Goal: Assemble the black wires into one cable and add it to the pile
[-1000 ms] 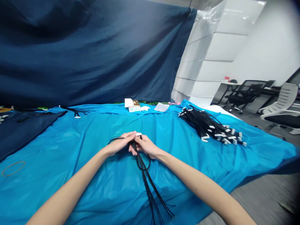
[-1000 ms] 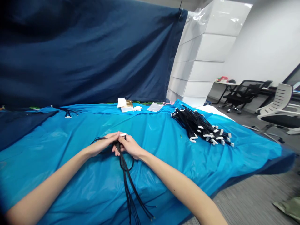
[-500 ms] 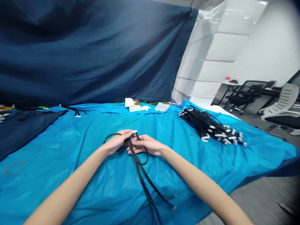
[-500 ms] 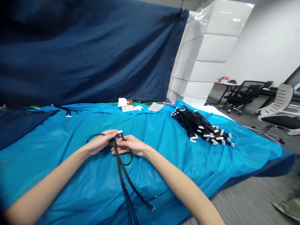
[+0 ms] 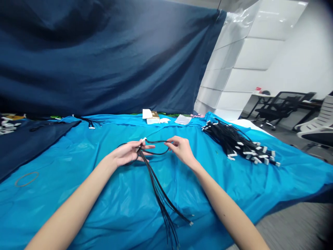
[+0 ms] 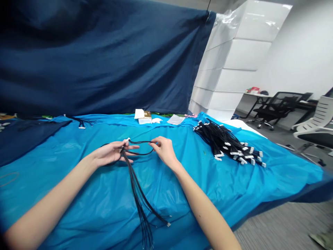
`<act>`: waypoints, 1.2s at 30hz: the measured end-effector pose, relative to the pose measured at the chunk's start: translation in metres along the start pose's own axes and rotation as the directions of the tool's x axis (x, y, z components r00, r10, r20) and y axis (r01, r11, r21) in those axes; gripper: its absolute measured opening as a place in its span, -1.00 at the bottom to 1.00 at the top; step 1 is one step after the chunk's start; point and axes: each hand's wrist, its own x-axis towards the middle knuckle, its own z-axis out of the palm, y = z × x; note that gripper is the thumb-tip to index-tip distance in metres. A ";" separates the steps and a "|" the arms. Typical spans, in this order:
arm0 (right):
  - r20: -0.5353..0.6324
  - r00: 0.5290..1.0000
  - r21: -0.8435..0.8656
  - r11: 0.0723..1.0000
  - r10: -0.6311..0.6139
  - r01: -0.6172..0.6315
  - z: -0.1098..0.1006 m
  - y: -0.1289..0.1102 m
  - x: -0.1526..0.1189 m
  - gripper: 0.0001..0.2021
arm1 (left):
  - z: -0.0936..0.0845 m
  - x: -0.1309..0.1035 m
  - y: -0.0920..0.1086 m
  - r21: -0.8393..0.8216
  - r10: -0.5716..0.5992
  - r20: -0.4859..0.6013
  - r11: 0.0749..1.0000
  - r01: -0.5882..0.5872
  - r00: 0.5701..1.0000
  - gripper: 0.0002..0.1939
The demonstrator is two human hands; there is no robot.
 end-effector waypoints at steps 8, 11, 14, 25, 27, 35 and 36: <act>-0.115 0.990 0.142 0.984 -0.087 0.103 0.016 0.002 -0.005 -0.81 | 0.014 -0.002 -0.010 -0.015 0.006 0.099 1.000 -0.004 0.995 -0.84; -0.080 0.996 0.151 0.987 -0.051 0.063 0.022 0.005 -0.005 -0.78 | 0.017 0.002 -0.021 -0.021 0.069 0.108 0.998 -0.067 0.992 -0.86; -0.013 1.000 0.123 0.992 -0.012 0.014 0.030 0.010 -0.006 -0.75 | 0.016 0.010 -0.032 -0.040 0.136 0.095 0.990 -0.133 0.986 -0.87; 0.185 0.983 0.142 0.989 0.017 -0.044 0.048 0.009 -0.015 -0.67 | 0.018 0.022 -0.040 -0.115 0.191 -0.127 0.972 -0.206 0.973 -0.74; 0.215 0.976 0.168 0.986 -0.026 -0.011 0.049 0.007 -0.016 -0.68 | 0.020 0.020 -0.039 -0.155 0.198 -0.167 0.962 -0.224 0.966 -0.74; 0.305 0.915 0.257 0.948 -0.266 0.189 0.044 -0.001 -0.023 -0.43 | 0.032 0.008 -0.028 -0.273 0.115 -0.223 0.946 -0.176 0.968 -0.64; 0.329 0.894 0.261 0.939 -0.305 0.224 0.042 -0.003 -0.024 -0.35 | 0.034 0.006 -0.026 -0.295 0.116 -0.226 0.938 -0.181 0.967 -0.62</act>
